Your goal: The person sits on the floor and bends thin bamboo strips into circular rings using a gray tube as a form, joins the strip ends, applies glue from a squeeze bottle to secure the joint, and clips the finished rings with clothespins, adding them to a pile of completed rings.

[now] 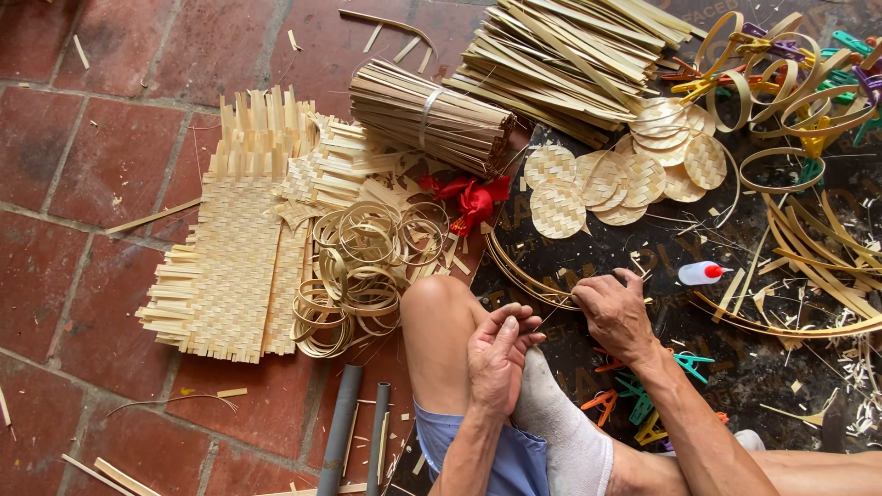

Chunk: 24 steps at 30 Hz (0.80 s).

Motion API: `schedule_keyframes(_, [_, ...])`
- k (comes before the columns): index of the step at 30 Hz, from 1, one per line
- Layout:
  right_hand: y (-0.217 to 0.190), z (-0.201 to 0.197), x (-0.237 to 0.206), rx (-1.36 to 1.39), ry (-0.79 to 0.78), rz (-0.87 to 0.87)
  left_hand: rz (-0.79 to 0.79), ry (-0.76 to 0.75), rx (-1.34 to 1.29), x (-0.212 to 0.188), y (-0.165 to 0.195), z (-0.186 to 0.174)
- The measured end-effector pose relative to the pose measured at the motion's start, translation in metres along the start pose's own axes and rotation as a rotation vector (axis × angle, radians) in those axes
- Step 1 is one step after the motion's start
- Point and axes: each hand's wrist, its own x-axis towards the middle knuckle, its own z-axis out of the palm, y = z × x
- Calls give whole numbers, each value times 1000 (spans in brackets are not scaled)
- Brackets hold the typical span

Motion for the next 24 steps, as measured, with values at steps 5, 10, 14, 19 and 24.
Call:
schedule_keyframes(5, [1, -33, 20, -42, -72, 21, -6, -10, 24, 7, -8, 17])
schedule_keyframes(10, [4, -70, 21, -149, -148, 44, -18, -10, 29, 7, -16, 32])
schedule_keyframes(14, [23, -96, -16, -197, -82, 22, -3, -46, 79, -6, -37, 37])
schedule_keyframes(19, [76, -120, -38, -15, 47, 109, 7, 0, 137, 24, -38, 49])
schedule_keyframes(24, [136, -147, -68, -202, -14, 305, 55, -18, 118, 3, -6, 49])
